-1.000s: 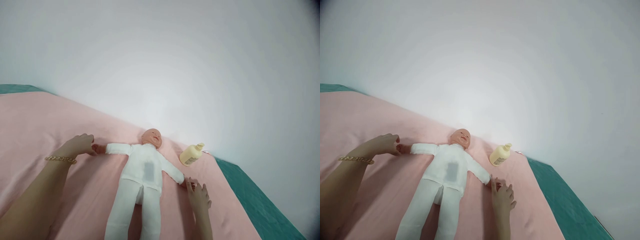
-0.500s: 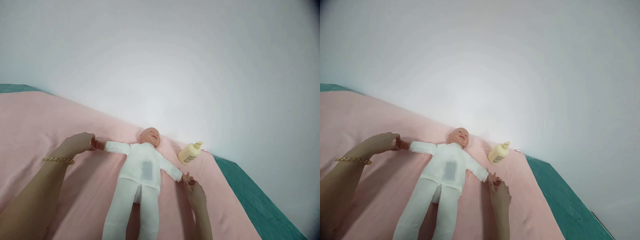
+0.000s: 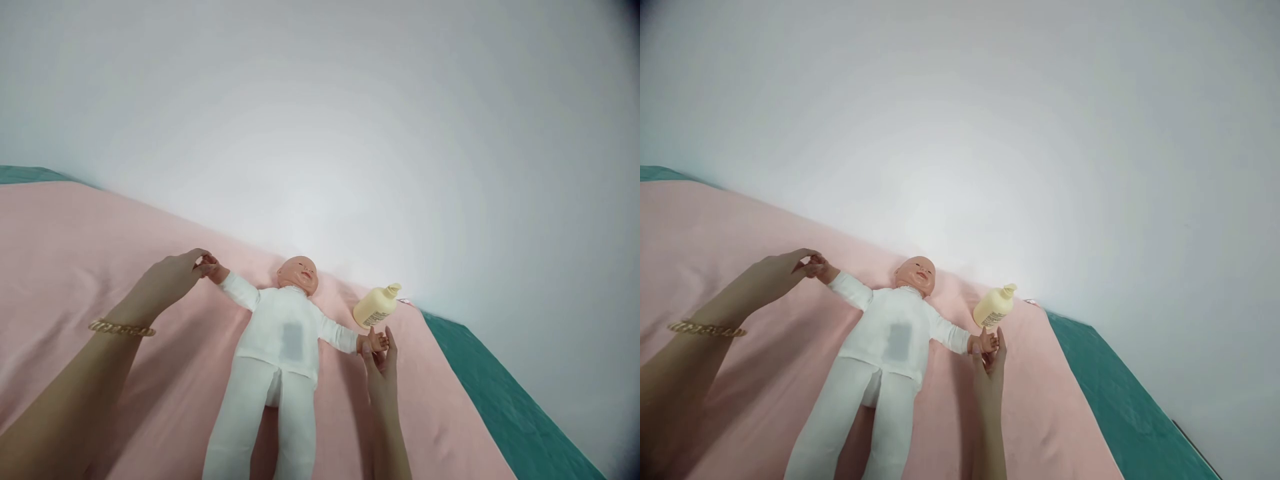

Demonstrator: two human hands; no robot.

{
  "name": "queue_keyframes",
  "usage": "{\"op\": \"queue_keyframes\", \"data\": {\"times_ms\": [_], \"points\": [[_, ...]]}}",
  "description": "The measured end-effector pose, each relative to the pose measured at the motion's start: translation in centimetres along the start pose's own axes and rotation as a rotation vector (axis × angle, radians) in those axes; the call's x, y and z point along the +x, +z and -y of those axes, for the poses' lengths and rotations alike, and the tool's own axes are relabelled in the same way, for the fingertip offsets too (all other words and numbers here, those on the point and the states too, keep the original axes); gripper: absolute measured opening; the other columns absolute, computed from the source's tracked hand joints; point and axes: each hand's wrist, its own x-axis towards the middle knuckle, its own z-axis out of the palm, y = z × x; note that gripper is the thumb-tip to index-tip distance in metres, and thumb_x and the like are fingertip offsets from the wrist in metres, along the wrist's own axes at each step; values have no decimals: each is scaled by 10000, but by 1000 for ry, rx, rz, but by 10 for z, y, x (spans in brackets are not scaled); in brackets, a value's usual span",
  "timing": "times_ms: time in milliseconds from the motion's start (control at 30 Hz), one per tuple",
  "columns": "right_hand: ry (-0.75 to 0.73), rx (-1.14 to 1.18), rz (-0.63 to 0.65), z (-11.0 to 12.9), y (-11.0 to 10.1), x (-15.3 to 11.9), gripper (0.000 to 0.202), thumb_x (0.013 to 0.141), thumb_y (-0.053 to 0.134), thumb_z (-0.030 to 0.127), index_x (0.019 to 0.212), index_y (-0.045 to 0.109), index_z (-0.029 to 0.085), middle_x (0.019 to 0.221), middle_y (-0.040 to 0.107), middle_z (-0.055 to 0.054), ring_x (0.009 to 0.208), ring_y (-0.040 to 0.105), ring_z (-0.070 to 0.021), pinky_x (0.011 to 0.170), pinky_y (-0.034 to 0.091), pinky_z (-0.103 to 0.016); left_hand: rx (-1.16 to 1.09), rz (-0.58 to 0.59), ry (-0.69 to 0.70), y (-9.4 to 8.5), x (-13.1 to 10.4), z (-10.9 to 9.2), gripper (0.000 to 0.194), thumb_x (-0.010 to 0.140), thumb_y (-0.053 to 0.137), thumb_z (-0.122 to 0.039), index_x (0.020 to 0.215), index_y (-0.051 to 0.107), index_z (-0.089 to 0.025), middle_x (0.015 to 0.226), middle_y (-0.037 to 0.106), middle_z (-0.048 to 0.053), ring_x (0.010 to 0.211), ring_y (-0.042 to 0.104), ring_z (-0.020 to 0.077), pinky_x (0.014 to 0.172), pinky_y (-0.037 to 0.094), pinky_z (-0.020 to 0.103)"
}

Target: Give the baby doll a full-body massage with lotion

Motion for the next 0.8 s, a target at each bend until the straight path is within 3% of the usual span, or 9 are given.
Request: {"op": "queue_keyframes", "data": {"times_ms": [200, 367, 500, 633, 800], "points": [[-4, 58, -34, 1, -1, 5, 1004, 681, 732, 581, 1495, 268, 218, 1428, 485, -186, 1239, 536, -292, 989, 447, -439, -143, -107, 51, 15, 1, -9, 672, 831, 531, -572, 1420, 429, -267, 1174, 675, 108, 1074, 632, 329, 775, 483, 372], [-55, 109, -17, 2, 3, 9, 868, 702, 718, 577, 1399, 418, 157, 1414, 505, -188, 1258, 524, -294, 1028, 428, -440, -579, -182, 80, 42, 3, -20, 851, 722, 707, -442, 1473, 343, -277, 1264, 641, 100, 1095, 656, 286, 873, 527, 384], [-115, 63, 80, 9, 9, 4, 689, 815, 642, 526, 1371, 491, 148, 1448, 482, -164, 1330, 465, -282, 1068, 400, -407, -925, -121, 88, 61, 4, -26, 895, 682, 785, -435, 1456, 369, -265, 1178, 698, 110, 1174, 625, 287, 982, 505, 429], [-153, 60, 83, 13, 15, 6, 685, 810, 619, 565, 1359, 536, 163, 1438, 504, -142, 1347, 447, -298, 1063, 413, -399, -1164, 13, 197, 75, 7, -30, 754, 689, 798, -469, 1340, 492, -244, 1240, 680, 107, 1231, 585, 299, 1009, 502, 437], [-195, 33, 114, 17, 24, 20, 621, 805, 648, 582, 1307, 590, 221, 1334, 603, -102, 1329, 466, -312, 1065, 422, -420, -1199, 69, 198, 87, 13, -26, 515, 738, 747, -519, 1144, 654, -216, 1375, 597, 87, 1319, 498, 317, 1077, 446, 430]]}}
